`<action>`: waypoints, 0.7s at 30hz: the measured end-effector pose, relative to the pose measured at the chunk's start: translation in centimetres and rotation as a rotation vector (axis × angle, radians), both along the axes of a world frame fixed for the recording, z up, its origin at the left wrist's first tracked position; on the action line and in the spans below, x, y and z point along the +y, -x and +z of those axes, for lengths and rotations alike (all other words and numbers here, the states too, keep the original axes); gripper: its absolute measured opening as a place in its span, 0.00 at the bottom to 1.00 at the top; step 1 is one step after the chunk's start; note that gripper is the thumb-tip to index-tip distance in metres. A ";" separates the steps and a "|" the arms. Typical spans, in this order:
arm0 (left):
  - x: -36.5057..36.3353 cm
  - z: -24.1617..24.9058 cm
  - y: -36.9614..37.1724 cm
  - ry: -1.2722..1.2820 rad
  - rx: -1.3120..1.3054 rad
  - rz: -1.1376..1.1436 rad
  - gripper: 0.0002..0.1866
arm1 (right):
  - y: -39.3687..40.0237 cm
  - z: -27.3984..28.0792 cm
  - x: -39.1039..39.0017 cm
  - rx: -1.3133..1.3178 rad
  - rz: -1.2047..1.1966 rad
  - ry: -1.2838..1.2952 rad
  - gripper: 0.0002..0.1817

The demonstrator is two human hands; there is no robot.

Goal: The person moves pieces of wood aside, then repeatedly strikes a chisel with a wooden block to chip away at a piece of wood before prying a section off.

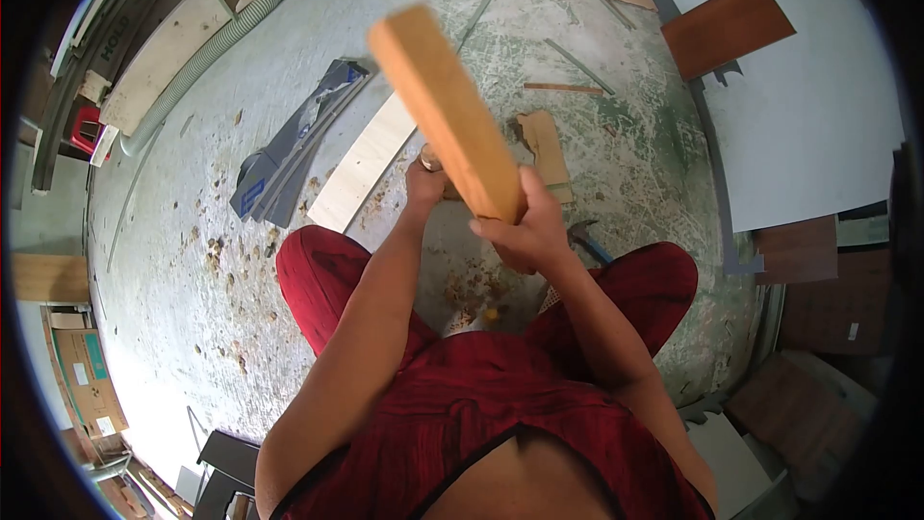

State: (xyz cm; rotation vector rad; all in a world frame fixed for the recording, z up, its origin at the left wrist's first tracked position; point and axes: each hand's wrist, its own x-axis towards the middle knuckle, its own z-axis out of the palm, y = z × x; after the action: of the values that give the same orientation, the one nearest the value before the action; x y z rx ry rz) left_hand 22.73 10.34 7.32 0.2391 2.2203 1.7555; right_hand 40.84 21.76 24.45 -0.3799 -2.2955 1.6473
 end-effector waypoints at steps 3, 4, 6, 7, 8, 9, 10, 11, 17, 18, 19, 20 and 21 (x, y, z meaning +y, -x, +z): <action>-0.3 -0.2 0.3 0.094 0.046 -0.013 0.17 | 0.1 0.4 -0.8 0.007 -0.056 0.060 0.32; -0.2 0.5 0.1 0.186 0.101 -0.009 0.18 | 0.2 -1.8 -0.3 -0.126 -0.030 -0.096 0.32; -0.5 -3.7 1.5 0.013 0.251 -0.104 0.21 | 0.2 -3.3 0.6 -0.323 0.020 -0.289 0.32; -0.4 -4.0 1.7 -0.028 0.320 -0.158 0.22 | 0.4 -3.4 0.5 -0.385 0.046 -0.319 0.32; -0.5 -4.3 1.8 -0.011 0.318 -0.151 0.22 | 0.5 -3.3 0.5 -0.447 0.075 -0.345 0.33; -0.5 -3.8 1.6 0.006 0.316 -0.143 0.22 | 0.5 -3.2 0.9 -0.395 0.066 -0.277 0.32; -0.8 -3.5 1.5 0.134 0.354 -0.161 0.22 | 0.3 -3.2 1.2 -0.347 0.067 -0.208 0.31; -1.2 -3.1 1.3 0.267 0.389 -0.178 0.22 | 0.3 -3.3 1.2 -0.299 0.069 -0.134 0.30; -2.7 -6.2 4.0 -0.068 -0.142 0.193 0.15 | 1.0 -1.1 2.5 0.056 -0.155 0.400 0.29; -3.0 -6.2 4.4 -0.102 -0.247 0.236 0.15 | 1.0 -0.7 2.7 0.056 -0.159 0.433 0.29; -2.7 -3.4 3.3 -0.096 -0.329 0.339 0.17 | 0.8 -0.3 3.1 0.056 -0.167 0.464 0.28; -2.8 -2.6 2.9 -0.106 -0.340 0.368 0.18 | 0.7 -0.3 3.3 0.054 -0.178 0.496 0.27; -2.7 -2.2 2.6 -0.119 -0.350 0.397 0.19 | 0.7 -0.3 3.3 0.061 -0.184 0.510 0.28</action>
State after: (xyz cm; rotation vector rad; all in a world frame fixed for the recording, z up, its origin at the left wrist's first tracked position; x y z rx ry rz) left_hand 20.09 7.62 5.14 -0.4816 2.0045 1.9445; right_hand 40.13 25.08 24.14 -0.6175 -1.7126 2.0942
